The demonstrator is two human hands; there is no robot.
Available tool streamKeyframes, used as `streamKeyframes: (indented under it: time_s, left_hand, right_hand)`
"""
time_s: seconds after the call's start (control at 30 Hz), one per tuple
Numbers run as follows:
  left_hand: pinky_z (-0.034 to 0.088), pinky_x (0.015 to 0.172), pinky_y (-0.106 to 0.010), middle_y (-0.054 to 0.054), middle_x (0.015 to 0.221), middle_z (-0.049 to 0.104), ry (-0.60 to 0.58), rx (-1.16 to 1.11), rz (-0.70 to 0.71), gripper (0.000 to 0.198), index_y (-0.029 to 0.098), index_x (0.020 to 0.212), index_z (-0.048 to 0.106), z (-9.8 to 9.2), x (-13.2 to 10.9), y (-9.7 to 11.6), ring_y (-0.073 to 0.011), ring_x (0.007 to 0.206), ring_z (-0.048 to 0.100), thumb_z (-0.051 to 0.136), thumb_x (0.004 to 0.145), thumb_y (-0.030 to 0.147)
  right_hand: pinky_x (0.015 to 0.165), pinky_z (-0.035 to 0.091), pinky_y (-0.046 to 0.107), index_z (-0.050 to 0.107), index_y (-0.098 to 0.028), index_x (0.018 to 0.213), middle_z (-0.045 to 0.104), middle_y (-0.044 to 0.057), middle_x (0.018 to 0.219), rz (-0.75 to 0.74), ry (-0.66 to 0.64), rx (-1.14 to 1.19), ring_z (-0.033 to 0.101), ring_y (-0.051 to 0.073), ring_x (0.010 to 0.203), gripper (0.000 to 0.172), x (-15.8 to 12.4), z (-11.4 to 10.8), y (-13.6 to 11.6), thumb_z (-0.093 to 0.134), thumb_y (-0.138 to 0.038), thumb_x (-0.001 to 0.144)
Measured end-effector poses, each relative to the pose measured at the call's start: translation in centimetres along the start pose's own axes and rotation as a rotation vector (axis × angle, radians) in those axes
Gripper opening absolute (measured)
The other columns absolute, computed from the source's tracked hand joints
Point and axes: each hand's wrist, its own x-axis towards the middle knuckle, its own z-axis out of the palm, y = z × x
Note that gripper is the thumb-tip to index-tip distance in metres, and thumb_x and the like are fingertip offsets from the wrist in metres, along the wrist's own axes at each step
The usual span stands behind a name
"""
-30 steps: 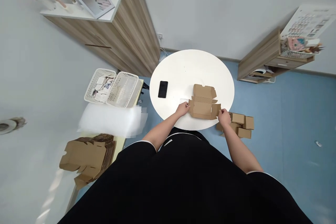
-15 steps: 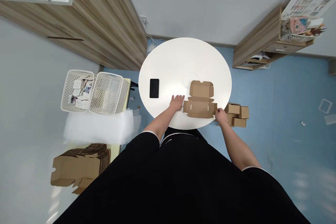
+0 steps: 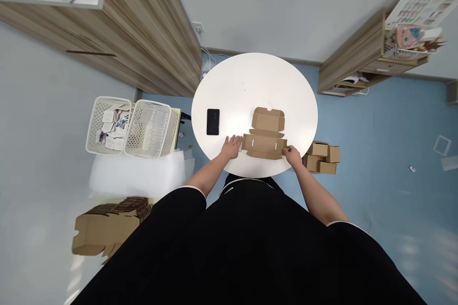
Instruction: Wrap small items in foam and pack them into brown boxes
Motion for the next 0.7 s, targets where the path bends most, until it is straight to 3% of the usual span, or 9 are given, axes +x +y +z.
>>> streamKeyframes:
  time_s: [0.13, 0.23, 0.3, 0.4, 0.53, 0.63, 0.7]
  left_hand:
    - [0.0, 0.129, -0.057, -0.016, 0.175, 0.011, 0.052, -0.07, -0.03, 0.109, 0.015, 0.171, 0.007, -0.8, 0.4, 0.5, -0.0371, 0.161, 0.008, 0.066, 0.085, 0.046]
    - [0.004, 0.129, -0.055, -0.014, 0.176, 0.009, 0.127, -0.097, -0.003, 0.108, 0.019, 0.171, 0.011, -1.1, -0.2, 2.0, -0.0372, 0.161, 0.007, 0.069, 0.084, 0.05]
    - [0.013, 0.129, -0.055, -0.015, 0.175, 0.011, 0.174, -0.123, -0.014, 0.102, 0.021, 0.17, 0.016, -0.6, -1.1, 3.5, -0.0377, 0.16, 0.014, 0.07, 0.086, 0.045]
    - [0.033, 0.121, -0.054, -0.019, 0.172, 0.021, 0.242, -0.233, -0.165, 0.095, 0.022, 0.168, 0.018, 1.0, -2.8, 6.1, -0.0377, 0.152, 0.034, 0.069, 0.09, 0.037]
    - [0.045, 0.113, -0.049, -0.021, 0.168, 0.024, 0.207, -0.368, -0.346, 0.098, 0.023, 0.167, 0.016, 2.5, -3.2, 8.4, -0.0333, 0.141, 0.049, 0.075, 0.09, 0.035]
    - [0.048, 0.11, -0.045, -0.023, 0.167, 0.023, 0.151, -0.353, -0.343, 0.101, 0.02, 0.167, 0.02, 2.4, -2.1, 8.9, -0.0349, 0.14, 0.049, 0.08, 0.087, 0.033]
    - [0.051, 0.107, -0.044, -0.022, 0.166, 0.025, 0.129, -0.325, -0.347, 0.101, 0.022, 0.167, 0.021, 2.1, -1.3, 9.0, -0.0359, 0.135, 0.053, 0.081, 0.087, 0.035]
  right_hand:
    - [0.1, 0.049, 0.043, 0.056, -0.027, 0.142, 0.067, 0.011, 0.137, 0.056, 0.029, 0.067, 0.064, 0.03, 0.121, 0.051, -0.1, 0.4, 0.2, 0.052, -0.051, 0.097]
    - [0.107, 0.047, 0.043, 0.046, -0.021, 0.153, 0.057, 0.015, 0.149, -0.016, 0.106, 0.111, 0.058, 0.031, 0.132, 0.064, 0.6, 0.7, 0.2, 0.05, -0.051, 0.096]
    - [0.113, 0.042, 0.043, 0.044, -0.019, 0.154, 0.052, 0.016, 0.155, -0.123, 0.146, 0.108, 0.051, 0.031, 0.14, 0.065, 1.9, 0.5, -0.7, 0.048, -0.049, 0.097]
    - [0.116, 0.039, 0.042, 0.043, -0.019, 0.155, 0.052, 0.015, 0.155, -0.247, 0.148, 0.145, 0.049, 0.029, 0.142, 0.064, 5.4, -0.5, -3.4, 0.046, -0.05, 0.098]
    - [0.105, 0.048, 0.039, 0.051, -0.017, 0.146, 0.065, 0.017, 0.138, -0.069, 0.096, 0.213, 0.062, 0.029, 0.126, 0.062, 11.4, -1.7, -7.4, 0.06, -0.05, 0.094]
    - [0.089, 0.055, 0.034, 0.067, -0.012, 0.12, 0.074, 0.018, 0.114, -0.013, 0.009, 0.272, 0.071, 0.027, 0.103, 0.042, 14.2, -1.5, -8.8, 0.071, -0.039, 0.089]
    - [0.079, 0.057, 0.032, 0.07, -0.012, 0.104, 0.076, 0.015, 0.101, -0.013, -0.064, 0.349, 0.072, 0.024, 0.089, 0.026, 14.6, -1.1, -8.9, 0.074, -0.03, 0.086]
